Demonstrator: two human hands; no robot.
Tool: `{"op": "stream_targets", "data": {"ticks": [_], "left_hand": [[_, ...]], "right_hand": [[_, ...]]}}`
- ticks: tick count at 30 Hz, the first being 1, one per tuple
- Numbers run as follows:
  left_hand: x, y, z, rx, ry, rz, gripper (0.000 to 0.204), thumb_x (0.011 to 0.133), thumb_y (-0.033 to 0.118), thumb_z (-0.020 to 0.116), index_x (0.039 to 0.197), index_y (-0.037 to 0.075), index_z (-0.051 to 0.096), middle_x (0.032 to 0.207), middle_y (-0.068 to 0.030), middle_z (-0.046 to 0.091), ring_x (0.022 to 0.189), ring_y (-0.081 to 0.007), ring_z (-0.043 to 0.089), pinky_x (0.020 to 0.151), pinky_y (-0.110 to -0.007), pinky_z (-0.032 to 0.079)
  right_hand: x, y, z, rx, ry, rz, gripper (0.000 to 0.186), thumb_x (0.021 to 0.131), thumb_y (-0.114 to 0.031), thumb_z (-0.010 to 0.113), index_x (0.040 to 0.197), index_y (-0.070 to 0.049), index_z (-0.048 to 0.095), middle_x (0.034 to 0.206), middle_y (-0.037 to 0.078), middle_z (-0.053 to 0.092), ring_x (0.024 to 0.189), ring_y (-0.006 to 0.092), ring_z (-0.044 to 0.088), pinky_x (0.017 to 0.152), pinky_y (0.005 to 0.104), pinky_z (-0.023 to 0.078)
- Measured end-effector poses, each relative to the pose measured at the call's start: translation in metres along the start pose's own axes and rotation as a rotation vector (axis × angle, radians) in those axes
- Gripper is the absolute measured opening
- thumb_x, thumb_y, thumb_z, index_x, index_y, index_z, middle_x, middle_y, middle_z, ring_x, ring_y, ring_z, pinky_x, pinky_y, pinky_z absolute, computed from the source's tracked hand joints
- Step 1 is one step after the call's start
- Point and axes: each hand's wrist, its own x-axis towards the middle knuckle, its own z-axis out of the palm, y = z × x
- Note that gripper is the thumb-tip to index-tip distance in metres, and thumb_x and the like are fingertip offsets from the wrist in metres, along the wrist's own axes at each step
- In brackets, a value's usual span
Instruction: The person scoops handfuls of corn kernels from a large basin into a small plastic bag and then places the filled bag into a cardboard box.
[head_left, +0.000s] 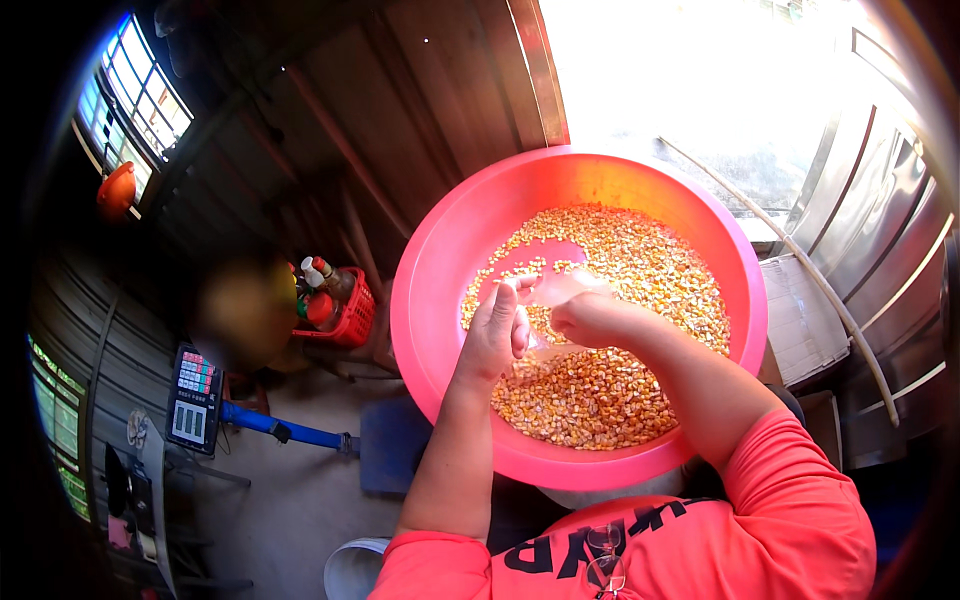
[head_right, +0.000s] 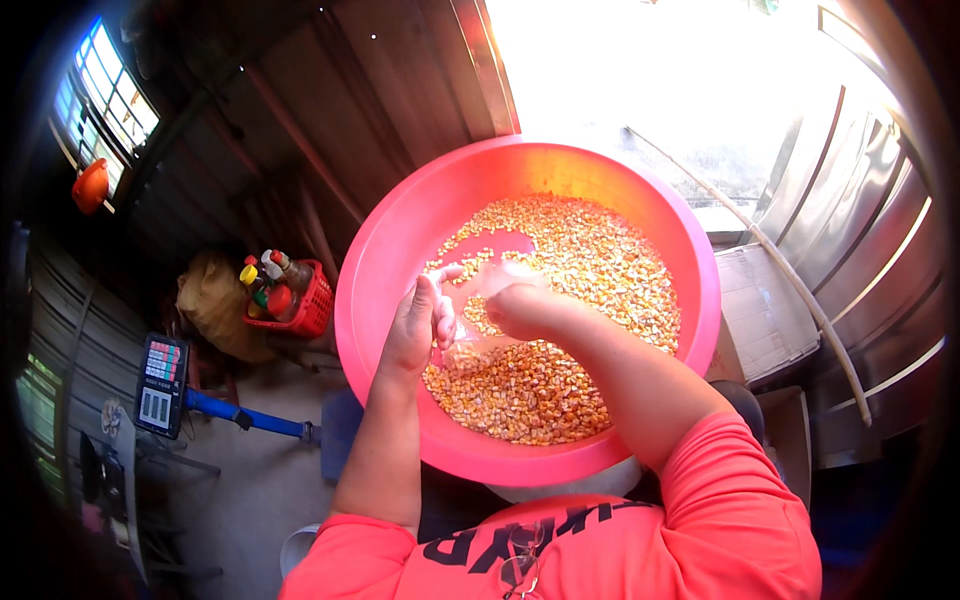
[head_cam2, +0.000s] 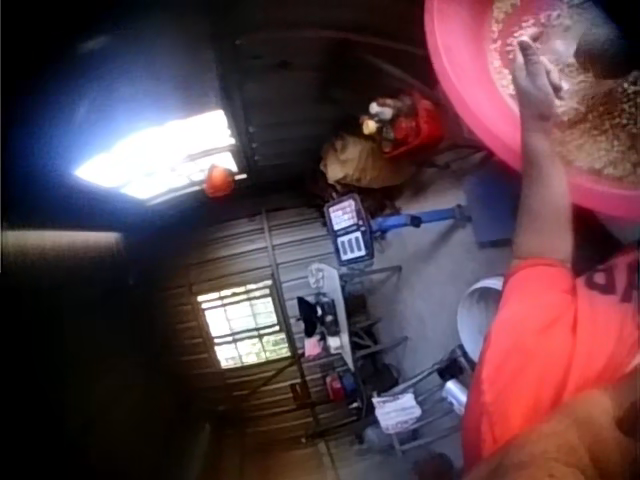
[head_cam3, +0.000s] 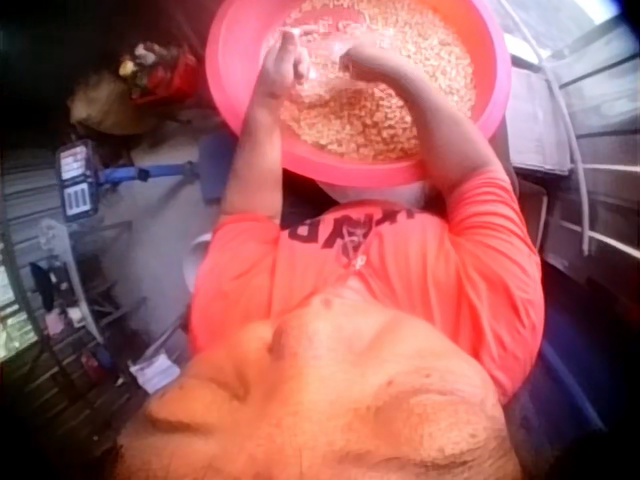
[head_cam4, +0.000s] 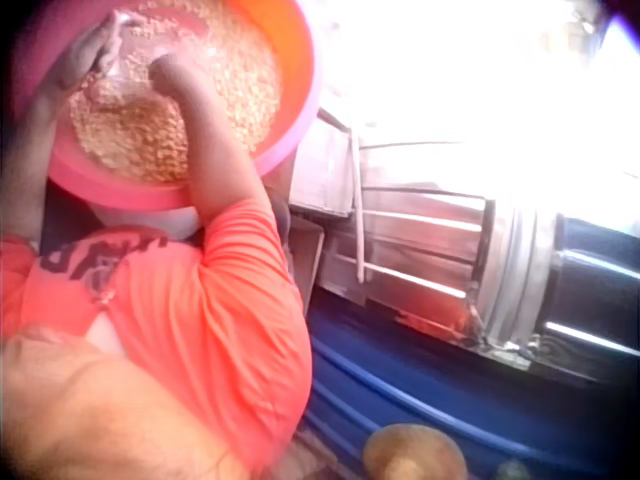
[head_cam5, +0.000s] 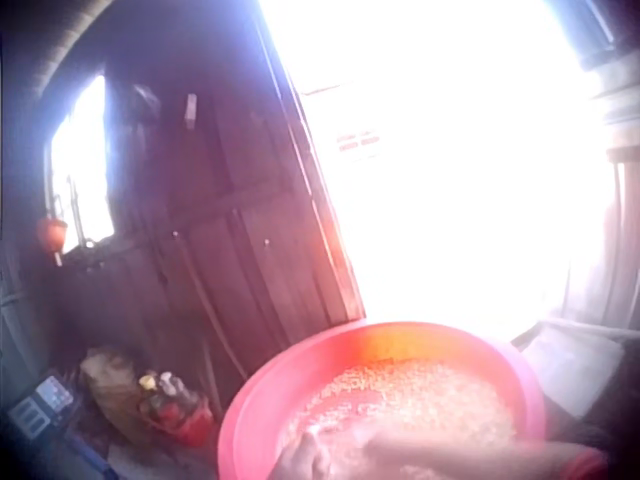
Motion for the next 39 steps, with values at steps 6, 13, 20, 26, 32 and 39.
{"op": "stream_targets", "data": {"ticks": [6, 13, 20, 26, 32, 39], "left_hand": [[-0.002, 0.003, 0.003, 0.097, -0.044, 0.022, 0.075, 0.088, 0.059, 0.027, 0.12, -0.009, 0.039, 0.052, 0.0026, 0.041, 0.044, -0.0048, 0.04, 0.044, -0.017, 0.034], [-0.005, 0.005, 0.005, 0.035, -0.126, -0.099, 0.076, 0.088, 0.059, 0.031, 0.123, -0.008, 0.038, 0.057, 0.0023, 0.043, 0.049, -0.0042, 0.041, 0.049, -0.017, 0.036], [-0.002, 0.003, 0.007, 0.074, -0.165, -0.116, 0.076, 0.087, 0.06, 0.032, 0.125, -0.005, 0.036, 0.058, 0.0022, 0.044, 0.051, -0.0046, 0.043, 0.051, -0.016, 0.037], [-0.001, 0.001, 0.006, 0.08, -0.12, -0.103, 0.072, 0.089, 0.057, 0.034, 0.123, -0.006, 0.038, 0.057, 0.0025, 0.044, 0.05, -0.0043, 0.043, 0.05, -0.016, 0.037], [0.002, 0.001, 0.004, 0.035, 0.07, -0.05, 0.056, 0.093, 0.046, 0.035, 0.117, -0.003, 0.044, 0.056, 0.0032, 0.042, 0.049, -0.0042, 0.04, 0.046, -0.018, 0.035], [0.006, -0.005, -0.01, 0.003, 0.364, -0.025, 0.044, 0.095, 0.038, 0.038, 0.113, -0.001, 0.048, 0.058, 0.0027, 0.043, 0.048, -0.0048, 0.042, 0.045, -0.018, 0.037]], "right_hand": [[0.007, 0.026, 0.011, -0.234, 0.0, -0.075, 0.017, 0.074, -0.01, 0.057, 0.088, -0.011, 0.067, 0.085, 0.01, 0.064, 0.081, 0.0242, 0.061, 0.069, 0.0367, 0.046], [-0.003, -0.009, 0.03, -0.069, 0.043, -0.072, 0.03, 0.079, -0.022, 0.052, 0.106, -0.008, 0.057, 0.108, 0.016, 0.056, 0.102, 0.0291, 0.056, 0.081, 0.0425, 0.046], [0.004, -0.011, 0.039, -0.171, -0.266, 0.047, 0.032, 0.084, -0.03, 0.049, 0.104, -0.008, 0.06, 0.104, 0.012, 0.06, 0.096, 0.0273, 0.059, 0.079, 0.0379, 0.046], [0.011, 0.004, 0.052, -0.021, -0.251, -0.074, 0.022, 0.081, -0.027, 0.055, 0.094, -0.013, 0.066, 0.094, 0.01, 0.064, 0.09, 0.0234, 0.06, 0.075, 0.0335, 0.045], [0.017, 0.023, 0.026, 0.194, -0.011, -0.279, 0.012, 0.075, -0.013, 0.059, 0.085, -0.009, 0.064, 0.072, 0.004, 0.063, 0.064, 0.0137, 0.058, 0.058, 0.0273, 0.046], [-0.019, -0.007, -0.017, 0.484, -0.447, -0.342, 0.008, 0.078, -0.012, 0.059, 0.084, -0.009, 0.061, 0.067, -0.003, 0.057, 0.059, 0.0066, 0.05, 0.052, 0.0246, 0.042]]}}
